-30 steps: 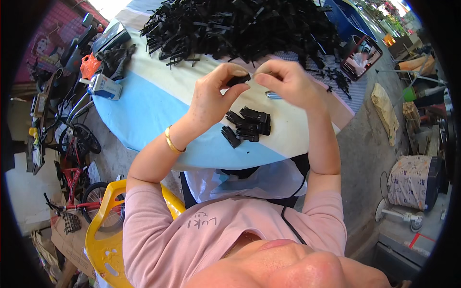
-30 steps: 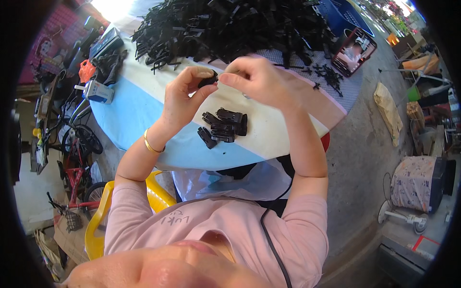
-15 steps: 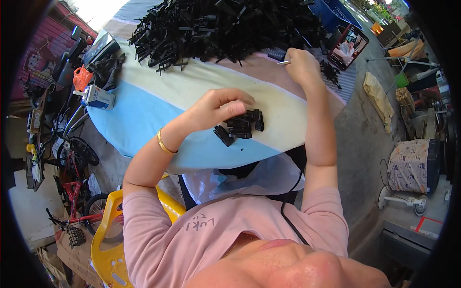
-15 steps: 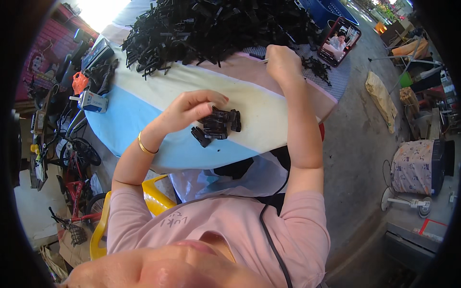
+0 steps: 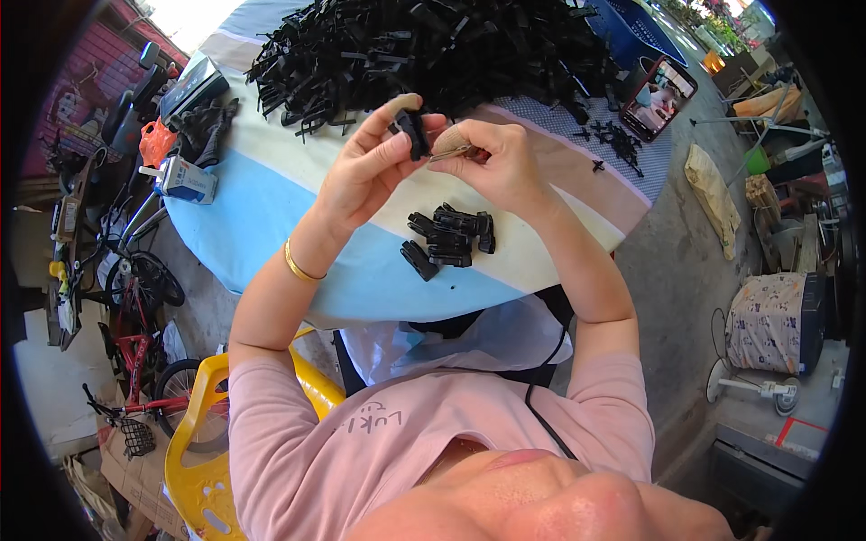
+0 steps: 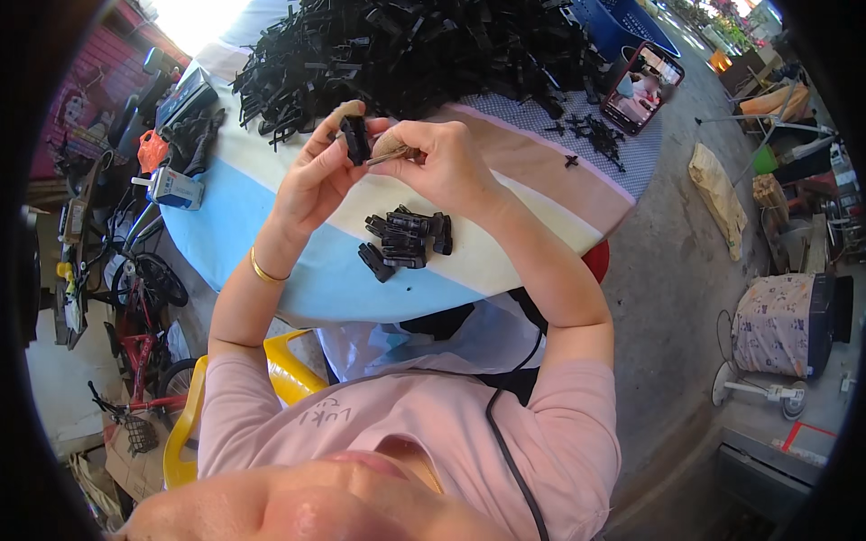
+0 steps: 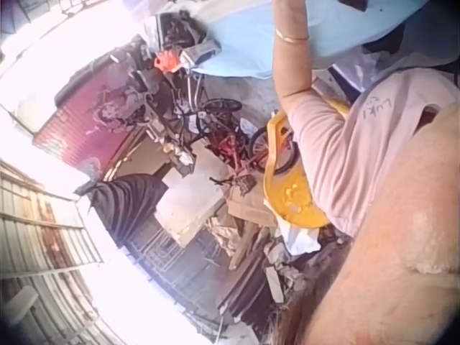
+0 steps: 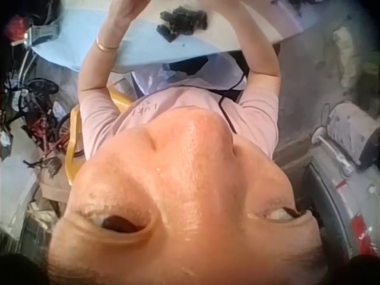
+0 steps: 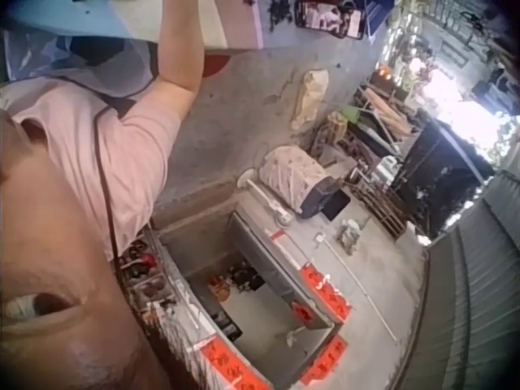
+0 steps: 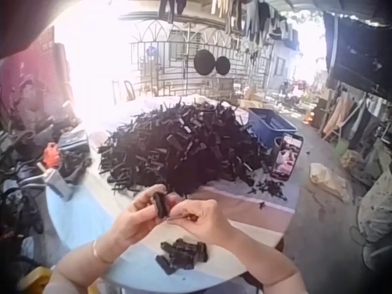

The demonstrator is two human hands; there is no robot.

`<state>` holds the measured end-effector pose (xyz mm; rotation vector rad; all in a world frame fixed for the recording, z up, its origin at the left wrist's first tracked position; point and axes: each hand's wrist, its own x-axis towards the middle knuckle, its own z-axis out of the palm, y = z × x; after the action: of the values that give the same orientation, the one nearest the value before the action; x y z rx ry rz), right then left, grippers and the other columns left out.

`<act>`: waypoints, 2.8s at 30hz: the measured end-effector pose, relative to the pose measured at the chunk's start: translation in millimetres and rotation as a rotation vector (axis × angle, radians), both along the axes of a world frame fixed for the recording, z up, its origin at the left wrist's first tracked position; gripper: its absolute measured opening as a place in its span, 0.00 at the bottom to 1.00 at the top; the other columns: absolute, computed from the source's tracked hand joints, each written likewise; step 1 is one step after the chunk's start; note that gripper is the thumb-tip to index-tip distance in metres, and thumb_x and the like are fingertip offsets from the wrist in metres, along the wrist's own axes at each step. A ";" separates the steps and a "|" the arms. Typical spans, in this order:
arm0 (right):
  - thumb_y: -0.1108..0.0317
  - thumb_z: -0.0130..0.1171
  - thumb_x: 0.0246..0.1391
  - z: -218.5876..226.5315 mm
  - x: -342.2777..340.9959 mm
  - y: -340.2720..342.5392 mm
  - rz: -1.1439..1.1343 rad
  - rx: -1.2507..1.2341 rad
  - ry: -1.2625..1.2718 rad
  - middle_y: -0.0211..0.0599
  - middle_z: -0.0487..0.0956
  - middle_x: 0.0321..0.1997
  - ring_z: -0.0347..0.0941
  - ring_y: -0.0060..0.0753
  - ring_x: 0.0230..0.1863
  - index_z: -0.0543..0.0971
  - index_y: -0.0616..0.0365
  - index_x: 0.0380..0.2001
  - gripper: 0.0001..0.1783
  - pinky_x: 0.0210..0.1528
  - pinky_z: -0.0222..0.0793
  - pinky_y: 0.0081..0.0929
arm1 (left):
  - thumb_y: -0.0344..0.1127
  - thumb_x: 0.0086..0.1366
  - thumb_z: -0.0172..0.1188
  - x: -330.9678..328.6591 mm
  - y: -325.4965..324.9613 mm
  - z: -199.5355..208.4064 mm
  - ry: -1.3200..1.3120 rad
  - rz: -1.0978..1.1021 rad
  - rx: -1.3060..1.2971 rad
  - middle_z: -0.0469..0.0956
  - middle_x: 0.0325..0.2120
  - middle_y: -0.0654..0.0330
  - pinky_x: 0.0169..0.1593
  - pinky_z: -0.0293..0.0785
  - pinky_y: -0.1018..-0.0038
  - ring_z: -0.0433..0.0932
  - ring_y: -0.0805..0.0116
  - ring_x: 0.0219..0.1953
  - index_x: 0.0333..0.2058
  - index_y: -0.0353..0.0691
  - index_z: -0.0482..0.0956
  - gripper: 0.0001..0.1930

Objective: Manually assembling small black plastic components at a workspace.

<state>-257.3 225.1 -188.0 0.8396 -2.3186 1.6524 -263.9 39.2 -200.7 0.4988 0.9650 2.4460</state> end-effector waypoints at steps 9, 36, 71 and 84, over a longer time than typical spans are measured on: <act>0.69 0.53 0.54 4.8 -2.9 4.9 0.047 -0.200 -0.329 0.25 0.72 0.24 0.65 0.11 0.27 0.75 0.62 0.35 0.08 0.28 0.60 0.10 | 0.20 0.53 0.60 5.5 7.9 -5.2 0.286 0.388 -0.401 0.76 0.35 0.59 0.41 0.72 0.81 0.76 0.74 0.38 0.43 0.35 0.70 0.18; 0.69 0.49 0.57 -5.5 1.2 -6.9 0.080 -0.125 -0.465 0.22 0.69 0.18 0.55 0.07 0.17 0.77 0.62 0.36 0.10 0.17 0.47 0.08 | 0.21 0.52 0.61 13.0 16.4 -15.8 0.394 0.576 -0.491 0.76 0.33 0.60 0.39 0.73 0.83 0.74 0.79 0.34 0.34 0.33 0.71 0.11; 0.75 0.62 0.44 12.6 -4.2 18.4 0.130 -0.165 -0.251 0.26 0.76 0.27 0.69 0.12 0.28 0.78 0.62 0.33 0.10 0.31 0.65 0.10 | 0.24 0.47 0.66 11.5 -6.4 19.2 0.759 0.210 -0.635 0.69 0.49 0.52 0.48 0.70 0.72 0.72 0.65 0.49 0.58 0.38 0.53 0.41; 0.75 0.58 0.49 6.0 -4.0 9.1 0.279 -0.109 -0.196 0.29 0.76 0.31 0.70 0.15 0.31 0.77 0.64 0.36 0.08 0.35 0.67 0.13 | 0.23 0.56 0.56 7.5 -1.5 3.9 0.145 -0.006 -0.433 0.76 0.33 0.55 0.45 0.73 0.76 0.78 0.68 0.37 0.31 0.35 0.68 0.06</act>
<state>-261.3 234.2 -182.0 1.0618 -2.2921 2.0401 -256.3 37.8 -196.7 0.5254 1.5012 2.1258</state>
